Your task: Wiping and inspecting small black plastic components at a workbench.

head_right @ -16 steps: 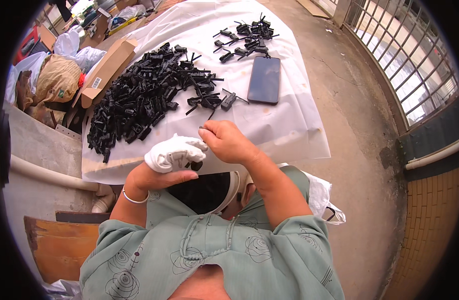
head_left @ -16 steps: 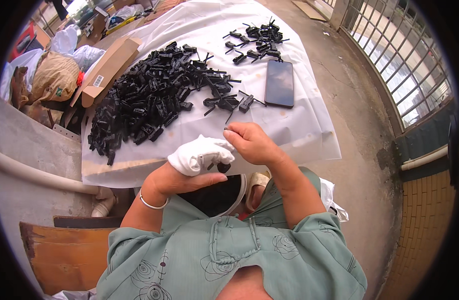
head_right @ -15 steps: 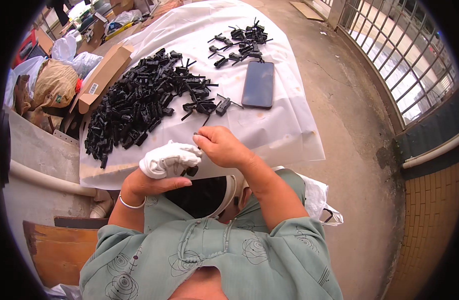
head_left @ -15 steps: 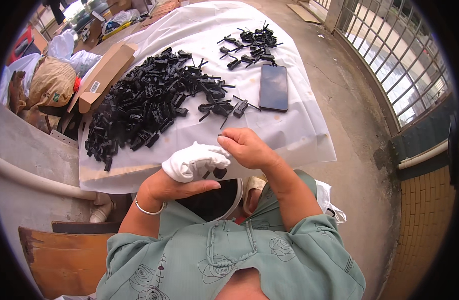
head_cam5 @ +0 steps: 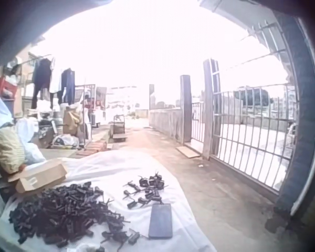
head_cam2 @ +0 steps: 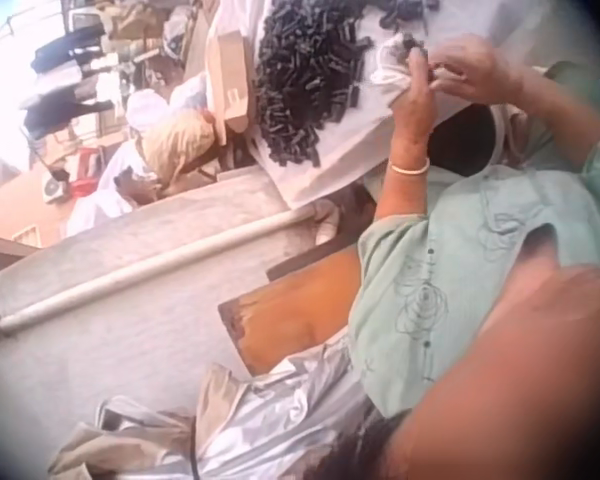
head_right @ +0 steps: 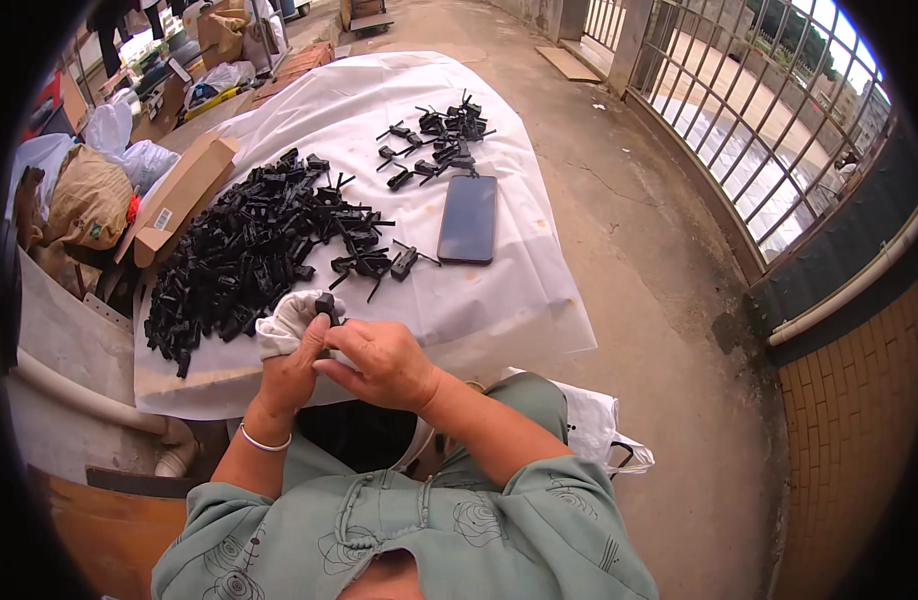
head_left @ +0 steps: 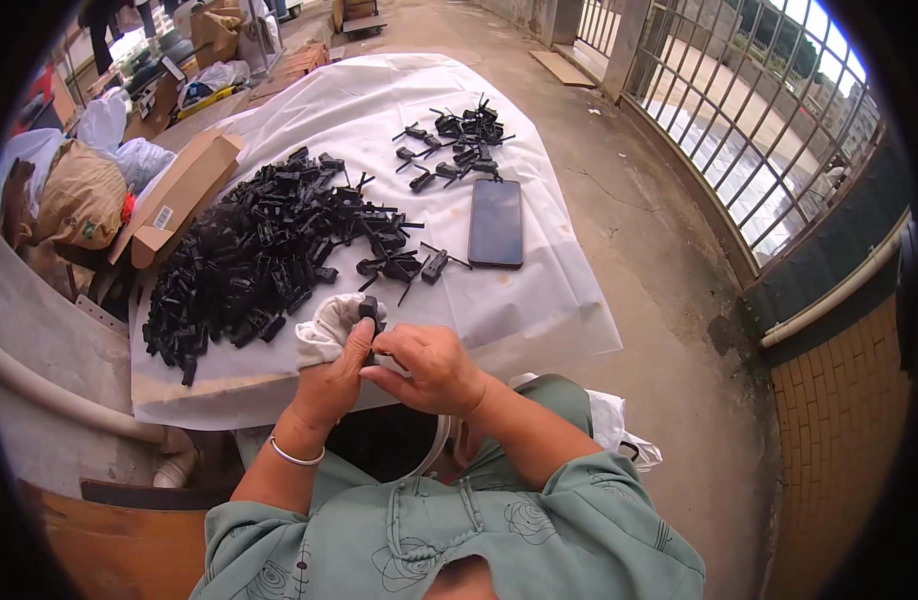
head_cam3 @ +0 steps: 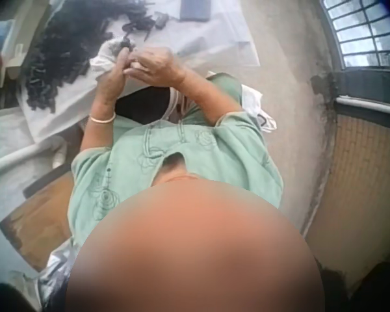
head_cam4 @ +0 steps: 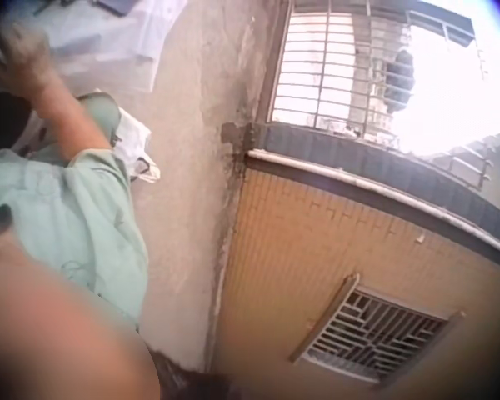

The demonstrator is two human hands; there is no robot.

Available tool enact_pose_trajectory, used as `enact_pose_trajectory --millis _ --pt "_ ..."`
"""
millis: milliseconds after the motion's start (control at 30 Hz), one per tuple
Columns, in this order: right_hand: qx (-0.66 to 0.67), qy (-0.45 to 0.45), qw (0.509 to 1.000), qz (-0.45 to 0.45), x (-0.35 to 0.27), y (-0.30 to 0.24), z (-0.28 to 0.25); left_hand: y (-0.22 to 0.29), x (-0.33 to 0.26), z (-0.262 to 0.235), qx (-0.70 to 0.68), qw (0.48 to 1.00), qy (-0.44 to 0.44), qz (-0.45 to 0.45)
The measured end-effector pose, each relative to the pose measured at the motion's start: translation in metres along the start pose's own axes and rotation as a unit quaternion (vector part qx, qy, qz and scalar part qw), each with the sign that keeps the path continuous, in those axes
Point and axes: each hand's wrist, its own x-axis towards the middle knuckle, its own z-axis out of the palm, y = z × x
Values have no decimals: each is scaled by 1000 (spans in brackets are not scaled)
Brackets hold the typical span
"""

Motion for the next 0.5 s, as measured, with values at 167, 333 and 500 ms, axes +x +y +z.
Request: enact_pose_trajectory --millis 167,333,500 --pt "79 108 956 260 -2 3 -2 11 -7 4 2 992 -100 -80" --pt "157 -56 915 367 2 15 -18 7 -3 1 40 993 -76 -87" --pt "149 -81 956 241 -2 16 -14 8 -1 1 134 983 -40 -121"
